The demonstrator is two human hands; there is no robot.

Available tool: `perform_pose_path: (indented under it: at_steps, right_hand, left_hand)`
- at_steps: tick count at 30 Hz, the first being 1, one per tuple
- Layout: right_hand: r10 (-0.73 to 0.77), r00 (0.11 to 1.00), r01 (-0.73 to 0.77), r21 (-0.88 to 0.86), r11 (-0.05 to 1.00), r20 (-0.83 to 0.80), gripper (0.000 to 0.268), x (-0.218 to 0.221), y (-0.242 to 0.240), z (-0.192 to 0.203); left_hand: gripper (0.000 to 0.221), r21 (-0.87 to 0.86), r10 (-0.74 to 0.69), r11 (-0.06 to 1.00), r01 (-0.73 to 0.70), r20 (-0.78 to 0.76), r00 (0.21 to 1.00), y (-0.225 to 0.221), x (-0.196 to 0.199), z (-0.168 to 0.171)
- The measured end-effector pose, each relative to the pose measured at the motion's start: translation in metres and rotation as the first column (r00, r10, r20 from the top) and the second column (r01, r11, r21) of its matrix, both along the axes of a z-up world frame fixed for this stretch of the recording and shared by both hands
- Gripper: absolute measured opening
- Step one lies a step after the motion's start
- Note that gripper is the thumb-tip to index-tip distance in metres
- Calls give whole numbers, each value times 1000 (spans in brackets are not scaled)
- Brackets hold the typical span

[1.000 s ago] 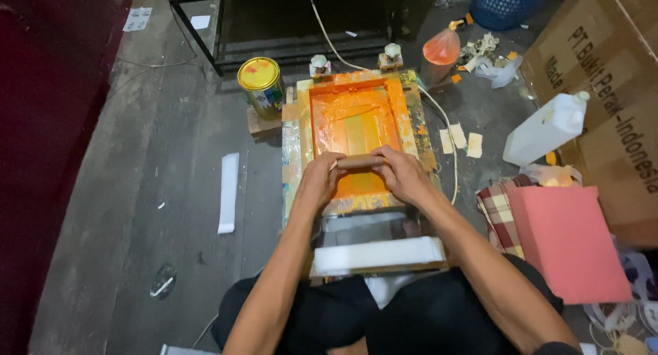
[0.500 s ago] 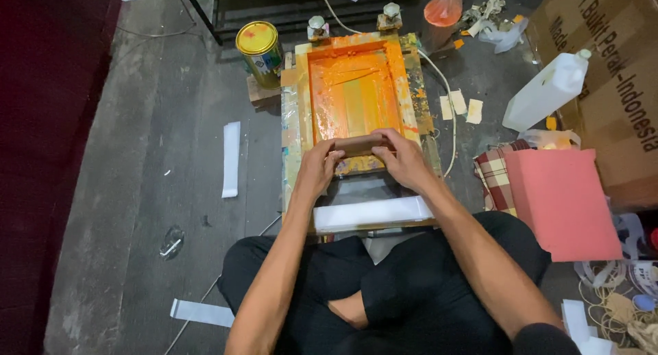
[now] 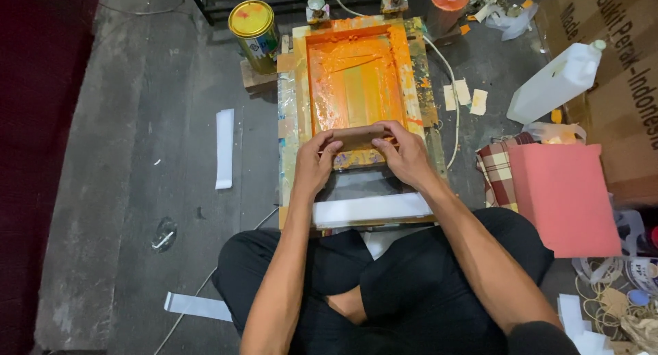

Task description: Manually screen printing orange ink onto small white paper labels using a screen frame and squeegee.

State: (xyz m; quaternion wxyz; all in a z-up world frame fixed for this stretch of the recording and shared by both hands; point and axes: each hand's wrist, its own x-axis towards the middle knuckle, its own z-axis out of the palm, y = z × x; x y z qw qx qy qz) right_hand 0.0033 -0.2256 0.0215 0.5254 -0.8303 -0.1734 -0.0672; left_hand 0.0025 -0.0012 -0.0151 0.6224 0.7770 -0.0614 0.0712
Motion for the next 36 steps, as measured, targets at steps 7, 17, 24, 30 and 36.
perform_pose_path:
  at_steps: [7, 17, 24, 30, 36]
  right_hand:
    - [-10, 1000, 10, 6, 1000, -4, 24, -1, 1, 4]
    - [-42, 999, 44, -92, 995, 20, 25, 55, 3, 10]
    - [-102, 995, 101, -93, 991, -6, 22, 119, 13, 27]
    - [-95, 995, 92, -94, 991, -25, 23, 136, 14, 11]
    - [-37, 998, 29, -162, 986, -44, 22, 109, 4, 9]
  left_hand:
    - [24, -41, -8, 999, 7, -33, 999, 0, -1, 2]
    - [27, 123, -54, 991, 49, 36, 998, 2, 41, 39]
    - [24, 249, -47, 968, 28, 71, 996, 1, 130, 33]
    - [23, 301, -67, 951, 76, -41, 997, -2, 133, 36]
    - [21, 342, -116, 930, 135, -76, 990, 5, 106, 43]
